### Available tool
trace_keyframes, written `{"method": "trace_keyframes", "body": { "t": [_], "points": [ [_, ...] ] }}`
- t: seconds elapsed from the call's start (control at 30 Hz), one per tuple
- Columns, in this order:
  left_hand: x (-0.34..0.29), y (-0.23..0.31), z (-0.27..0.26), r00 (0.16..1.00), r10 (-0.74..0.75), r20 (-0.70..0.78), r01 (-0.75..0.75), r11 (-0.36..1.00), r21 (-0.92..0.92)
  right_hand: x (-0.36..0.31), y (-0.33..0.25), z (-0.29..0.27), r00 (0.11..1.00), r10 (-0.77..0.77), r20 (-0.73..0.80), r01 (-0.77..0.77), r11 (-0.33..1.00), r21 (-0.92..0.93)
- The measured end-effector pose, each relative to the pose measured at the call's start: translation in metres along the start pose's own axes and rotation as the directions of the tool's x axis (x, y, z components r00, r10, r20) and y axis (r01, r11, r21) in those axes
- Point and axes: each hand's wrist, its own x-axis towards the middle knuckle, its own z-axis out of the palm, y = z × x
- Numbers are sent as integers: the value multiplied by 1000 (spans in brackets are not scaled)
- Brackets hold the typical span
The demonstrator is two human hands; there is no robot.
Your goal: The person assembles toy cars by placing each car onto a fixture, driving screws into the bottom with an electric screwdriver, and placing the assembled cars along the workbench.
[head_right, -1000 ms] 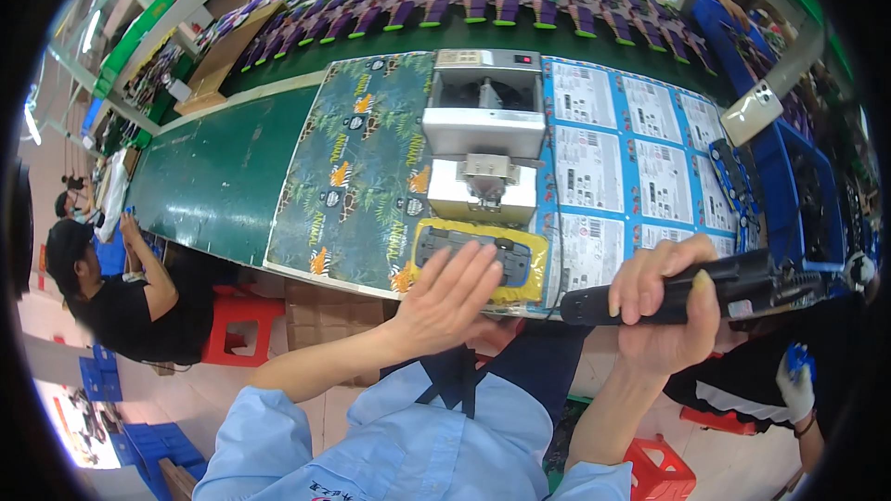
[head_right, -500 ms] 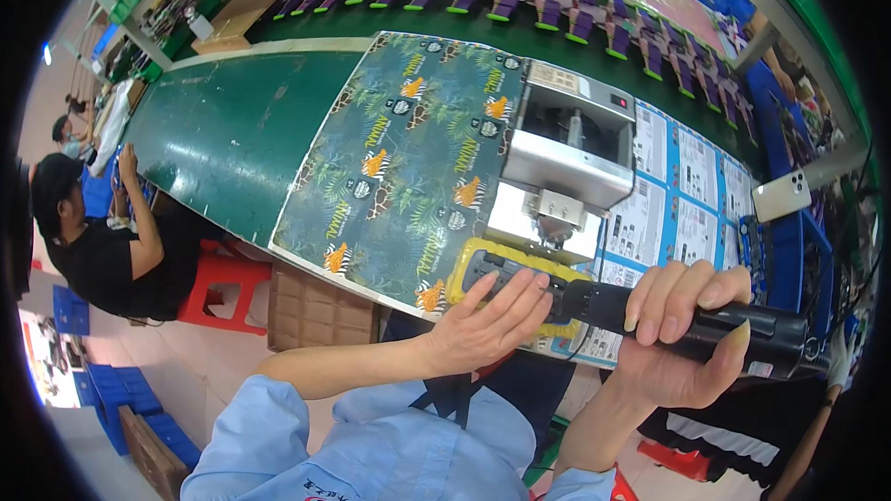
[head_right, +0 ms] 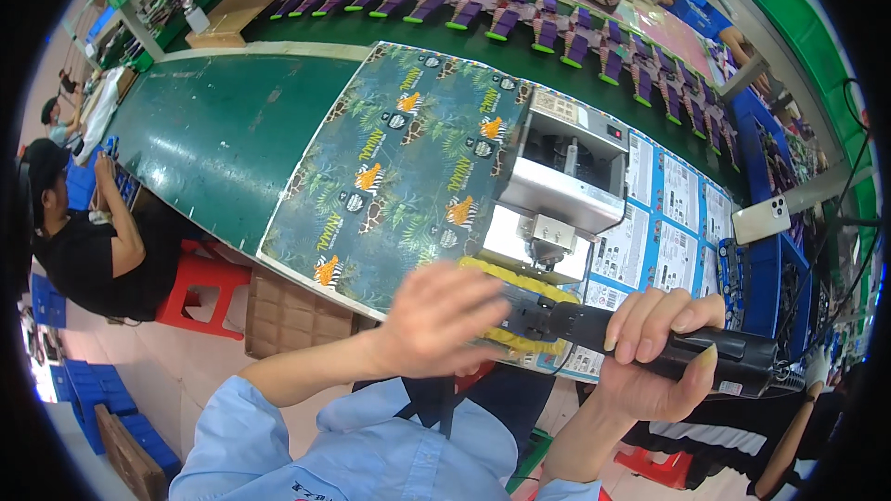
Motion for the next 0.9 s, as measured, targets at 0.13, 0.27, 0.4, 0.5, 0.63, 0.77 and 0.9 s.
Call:
{"method": "trace_keyframes", "body": {
  "t": [0.13, 0.27, 0.4, 0.5, 0.63, 0.77, 0.9],
  "points": [
    [2, -30, -16, 999, -11, 34, 10, 999, 38, -7, 5, 3, 998, 58, 9, -58, 998, -14],
    [1, -44, -12, 997, -4, 77, 10, 996, -83, -12, 13, 3, 995, 91, 43, -92, 996, 16],
    [0, -47, -14, 994, -19, 112, 34, 990, -135, -14, 21, 7, 991, 134, 12, -135, 991, 13],
    [9, -45, -11, 994, -15, 107, 34, 983, -178, -14, 22, 9, 993, 121, 9, -121, 993, 15],
    [11, -45, -16, 985, 4, 170, 20, 990, -141, -16, 21, 8, 994, 111, 10, -111, 994, -10],
    [15, -50, -18, 980, 22, 199, 15, 983, -183, -17, 22, 10, 993, 115, 8, -115, 993, 1],
    [9, -29, -18, 992, 75, 103, -89, 987, 133, -17, 22, 14, 993, 115, 12, -115, 993, -15]
  ]
}}
